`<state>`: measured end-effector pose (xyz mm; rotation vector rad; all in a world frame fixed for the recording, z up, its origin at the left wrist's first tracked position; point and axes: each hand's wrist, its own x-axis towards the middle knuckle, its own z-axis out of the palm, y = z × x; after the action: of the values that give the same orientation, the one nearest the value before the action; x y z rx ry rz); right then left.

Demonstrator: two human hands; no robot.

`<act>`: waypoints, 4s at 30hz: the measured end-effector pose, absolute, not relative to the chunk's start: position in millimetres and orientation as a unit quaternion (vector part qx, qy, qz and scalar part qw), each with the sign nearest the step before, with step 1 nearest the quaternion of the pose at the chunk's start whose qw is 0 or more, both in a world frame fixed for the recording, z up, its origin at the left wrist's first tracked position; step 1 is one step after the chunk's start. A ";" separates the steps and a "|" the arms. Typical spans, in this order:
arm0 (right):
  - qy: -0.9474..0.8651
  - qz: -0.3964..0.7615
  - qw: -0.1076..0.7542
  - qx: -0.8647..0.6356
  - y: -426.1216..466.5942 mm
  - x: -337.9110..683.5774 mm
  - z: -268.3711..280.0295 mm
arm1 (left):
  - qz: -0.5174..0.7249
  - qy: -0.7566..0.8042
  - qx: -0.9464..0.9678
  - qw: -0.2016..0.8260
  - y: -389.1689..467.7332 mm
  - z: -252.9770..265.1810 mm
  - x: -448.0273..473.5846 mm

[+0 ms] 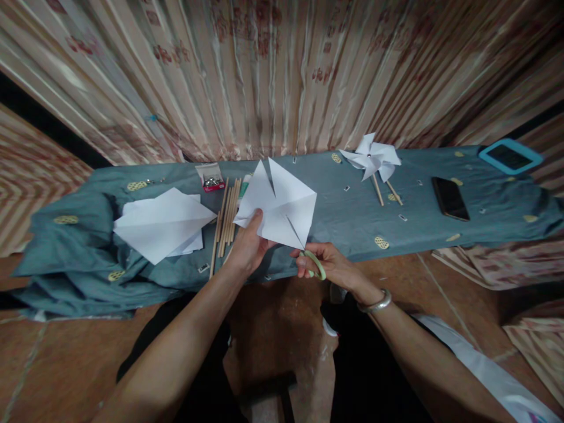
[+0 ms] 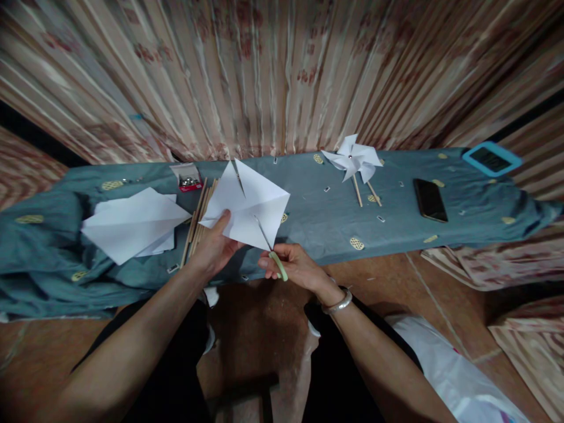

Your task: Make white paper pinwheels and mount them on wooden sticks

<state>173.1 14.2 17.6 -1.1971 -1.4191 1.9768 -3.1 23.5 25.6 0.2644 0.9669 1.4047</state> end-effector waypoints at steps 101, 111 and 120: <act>-0.598 0.497 0.335 -0.531 53.0 224.6 28.1 | 0.527 0.515 0.331 0.589 26.7 1.5 -13.7; -0.663 0.162 0.413 -0.602 40.0 220.4 31.8 | 0.574 0.511 0.292 0.570 32.5 -20.6 5.3; -0.856 0.015 0.131 -0.500 35.8 193.7 5.1 | 0.480 0.540 0.445 0.529 40.4 -26.2 0.9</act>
<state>193.7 35.8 5.1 -1.4528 -2.4854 0.0446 0.9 40.4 -26.2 1.0627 1.2904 1.1456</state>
